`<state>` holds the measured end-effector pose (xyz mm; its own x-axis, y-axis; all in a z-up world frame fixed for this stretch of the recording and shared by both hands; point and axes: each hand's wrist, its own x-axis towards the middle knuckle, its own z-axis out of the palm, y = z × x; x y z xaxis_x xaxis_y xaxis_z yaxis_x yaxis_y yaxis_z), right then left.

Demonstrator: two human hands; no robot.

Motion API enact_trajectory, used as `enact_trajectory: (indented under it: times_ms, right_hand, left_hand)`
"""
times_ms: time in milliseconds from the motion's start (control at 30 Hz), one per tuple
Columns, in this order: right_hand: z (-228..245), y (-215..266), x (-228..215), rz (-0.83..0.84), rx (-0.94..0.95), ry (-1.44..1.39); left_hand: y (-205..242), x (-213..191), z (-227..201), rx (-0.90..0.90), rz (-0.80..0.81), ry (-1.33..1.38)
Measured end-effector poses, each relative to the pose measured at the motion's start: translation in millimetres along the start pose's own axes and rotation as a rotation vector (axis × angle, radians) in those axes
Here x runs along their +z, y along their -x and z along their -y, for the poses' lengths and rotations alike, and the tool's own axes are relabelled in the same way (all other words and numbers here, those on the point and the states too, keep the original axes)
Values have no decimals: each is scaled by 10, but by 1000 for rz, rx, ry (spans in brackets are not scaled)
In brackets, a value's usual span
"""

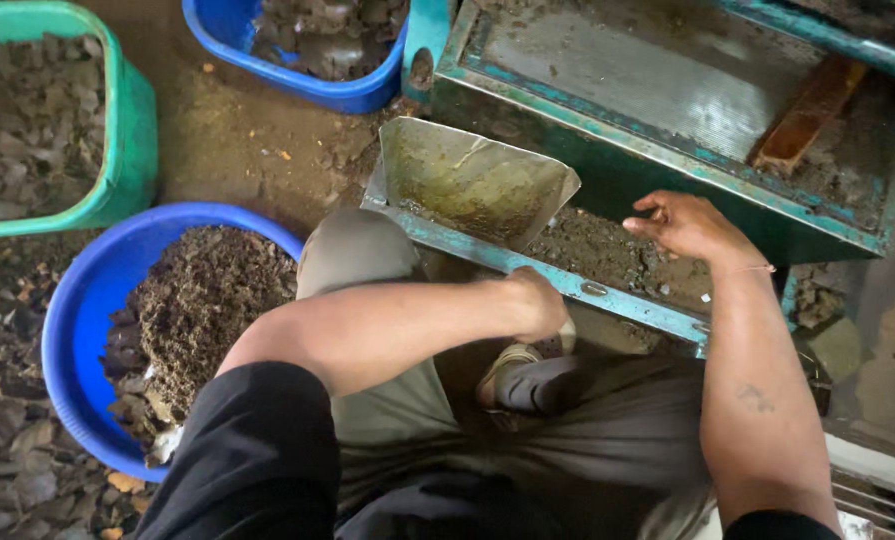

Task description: The person sits in front of a green sifting machine and repeatedly scoops a dark granular material from a blue basin into the machine's hopper. They use their hands to push the material through the mesh screen and clear the output chute.

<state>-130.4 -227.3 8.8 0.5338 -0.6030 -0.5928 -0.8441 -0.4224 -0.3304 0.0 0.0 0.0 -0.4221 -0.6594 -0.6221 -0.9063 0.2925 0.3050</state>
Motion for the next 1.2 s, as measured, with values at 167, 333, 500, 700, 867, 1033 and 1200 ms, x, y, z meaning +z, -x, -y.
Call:
enact_trajectory:
  times_ms: [167,333,500,700,867,1033,1200]
  right_hand:
    - [-5,41,31,-17,-61,31]
    - [18,36,62,-25,-52,66]
    - [-28,29,78,-30,-123,78]
    - [-44,39,88,-38,-96,82]
    - [37,79,39,-61,-150,119]
    - [-42,166,-32,-84,-42,56]
    - [-538,-93,-185,-537,-16,83]
  left_hand:
    - [19,-35,-53,10,24,-15]
    - [62,19,-99,-11,-61,6]
    - [69,95,-142,2,-26,-18]
    - [-24,195,-148,26,-35,26]
    - [-180,225,-174,-48,62,-47]
    - [-276,203,-113,-8,27,-21]
    - [-512,33,49,-90,15,53]
